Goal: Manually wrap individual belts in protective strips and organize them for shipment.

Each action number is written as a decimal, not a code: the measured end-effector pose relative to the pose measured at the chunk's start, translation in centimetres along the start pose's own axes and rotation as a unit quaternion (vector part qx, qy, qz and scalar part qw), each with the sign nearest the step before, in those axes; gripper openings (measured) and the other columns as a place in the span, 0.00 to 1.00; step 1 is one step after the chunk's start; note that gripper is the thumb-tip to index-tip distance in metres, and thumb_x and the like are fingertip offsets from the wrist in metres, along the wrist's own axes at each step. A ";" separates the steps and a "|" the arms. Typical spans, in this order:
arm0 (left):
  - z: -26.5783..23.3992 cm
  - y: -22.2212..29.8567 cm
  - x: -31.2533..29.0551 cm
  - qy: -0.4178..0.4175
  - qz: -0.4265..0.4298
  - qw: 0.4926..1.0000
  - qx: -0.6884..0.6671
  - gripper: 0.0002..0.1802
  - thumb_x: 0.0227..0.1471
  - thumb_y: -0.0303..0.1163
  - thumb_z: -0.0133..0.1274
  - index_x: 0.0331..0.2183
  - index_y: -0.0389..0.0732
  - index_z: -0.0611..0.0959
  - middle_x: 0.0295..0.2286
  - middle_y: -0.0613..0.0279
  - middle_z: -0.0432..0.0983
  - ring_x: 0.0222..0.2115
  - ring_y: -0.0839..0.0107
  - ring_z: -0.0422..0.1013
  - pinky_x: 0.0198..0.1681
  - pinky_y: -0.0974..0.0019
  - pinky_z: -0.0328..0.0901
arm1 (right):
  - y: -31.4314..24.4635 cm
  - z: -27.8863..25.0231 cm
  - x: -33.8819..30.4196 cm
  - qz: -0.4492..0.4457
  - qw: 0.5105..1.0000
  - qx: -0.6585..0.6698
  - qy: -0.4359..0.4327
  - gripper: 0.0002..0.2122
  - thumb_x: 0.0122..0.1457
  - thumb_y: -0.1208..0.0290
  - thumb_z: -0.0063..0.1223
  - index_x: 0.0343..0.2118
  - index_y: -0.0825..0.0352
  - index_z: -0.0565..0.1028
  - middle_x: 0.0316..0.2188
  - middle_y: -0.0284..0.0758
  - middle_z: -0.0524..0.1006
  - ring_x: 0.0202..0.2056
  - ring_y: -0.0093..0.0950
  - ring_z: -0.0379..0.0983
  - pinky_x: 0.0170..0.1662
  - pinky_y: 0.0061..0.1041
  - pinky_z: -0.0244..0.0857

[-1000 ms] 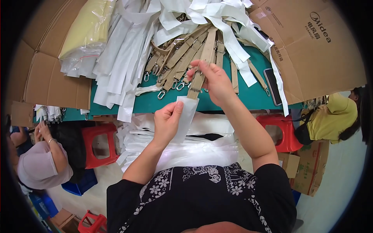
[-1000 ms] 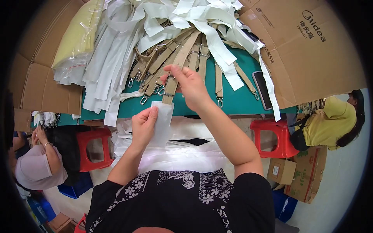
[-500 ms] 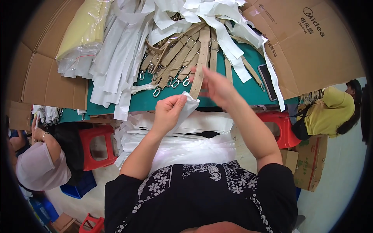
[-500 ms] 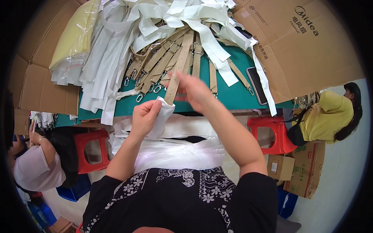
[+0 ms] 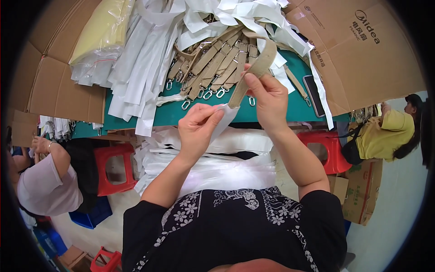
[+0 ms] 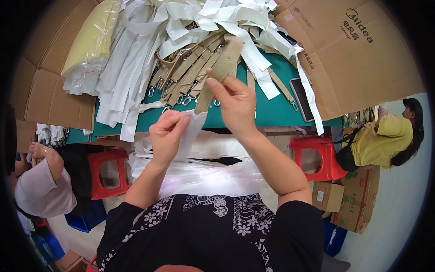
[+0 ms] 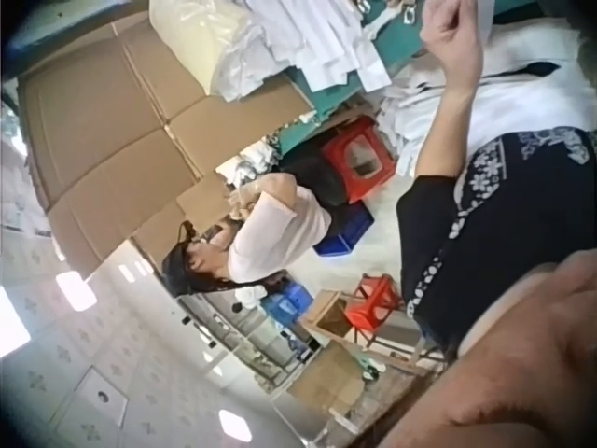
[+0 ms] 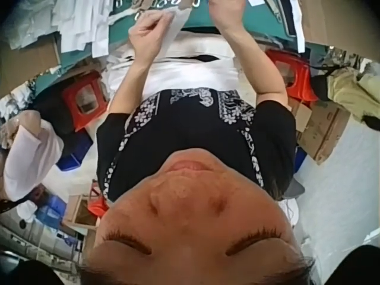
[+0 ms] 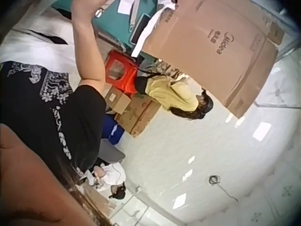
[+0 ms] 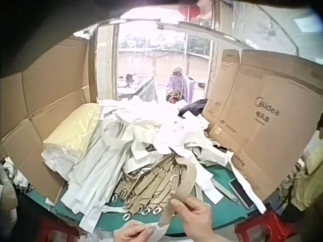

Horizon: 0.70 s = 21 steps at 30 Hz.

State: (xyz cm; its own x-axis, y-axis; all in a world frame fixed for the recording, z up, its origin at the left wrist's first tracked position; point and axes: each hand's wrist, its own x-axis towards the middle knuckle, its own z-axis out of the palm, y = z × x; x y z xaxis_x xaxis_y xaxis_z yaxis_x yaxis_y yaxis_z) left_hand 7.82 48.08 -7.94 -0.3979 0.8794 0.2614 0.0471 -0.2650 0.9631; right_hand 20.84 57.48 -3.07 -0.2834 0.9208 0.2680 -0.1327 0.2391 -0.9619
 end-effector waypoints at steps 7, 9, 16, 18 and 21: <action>0.7 1.9 3.5 0.051 0.104 0.989 0.089 0.07 0.36 0.28 0.61 0.23 0.37 0.81 0.25 0.64 0.69 0.27 0.78 0.65 0.27 0.75 0.60 | -2.1 -0.8 -0.4 0.272 0.942 0.106 -0.168 0.13 0.56 0.68 0.45 0.42 0.69 0.70 0.33 0.35 0.75 0.33 0.24 0.73 0.35 0.24 0.70; 0.3 2.8 5.0 -0.066 0.101 0.992 -0.031 0.18 0.35 0.32 0.62 0.34 0.41 0.79 0.28 0.66 0.69 0.29 0.77 0.66 0.30 0.75 0.62 | -3.5 -1.5 0.5 0.217 0.950 0.105 -0.196 0.13 0.57 0.68 0.44 0.42 0.69 0.70 0.32 0.35 0.75 0.32 0.24 0.73 0.34 0.24 0.70; -4.6 0.0 6.5 -0.582 -0.262 0.745 -0.196 0.39 0.36 0.46 0.60 0.46 0.32 0.66 0.36 0.51 0.71 0.31 0.66 0.72 0.31 0.63 0.68 | -11.6 -15.1 11.2 0.076 0.907 0.358 -0.206 0.14 0.58 0.69 0.39 0.45 0.70 0.64 0.43 0.36 0.70 0.46 0.30 0.65 0.54 0.32 0.55; -8.7 -1.0 5.3 -0.596 -0.261 0.755 -0.076 0.37 0.34 0.44 0.62 0.43 0.32 0.69 0.35 0.53 0.72 0.30 0.68 0.72 0.31 0.64 0.68 | -13.5 -14.8 12.0 -0.011 0.942 0.284 0.177 0.13 0.59 0.71 0.38 0.45 0.70 0.65 0.44 0.37 0.69 0.46 0.28 0.66 0.53 0.30 0.57; -15.0 1.7 4.2 -0.530 -0.257 0.770 0.245 0.26 0.31 0.41 0.63 0.32 0.32 0.77 0.27 0.60 0.75 0.29 0.75 0.68 0.33 0.71 0.63 | -10.1 -21.3 12.5 0.015 0.938 0.241 0.250 0.11 0.58 0.73 0.39 0.43 0.69 0.67 0.43 0.36 0.70 0.45 0.27 0.66 0.52 0.28 0.59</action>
State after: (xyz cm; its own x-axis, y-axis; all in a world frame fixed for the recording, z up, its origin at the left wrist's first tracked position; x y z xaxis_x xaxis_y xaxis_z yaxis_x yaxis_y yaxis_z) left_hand -7.50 45.38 -6.18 0.4789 0.7165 -0.5072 0.5765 0.1790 0.7973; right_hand 38.91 73.16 8.79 0.1704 0.9832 0.0660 -0.5797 0.1542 -0.8001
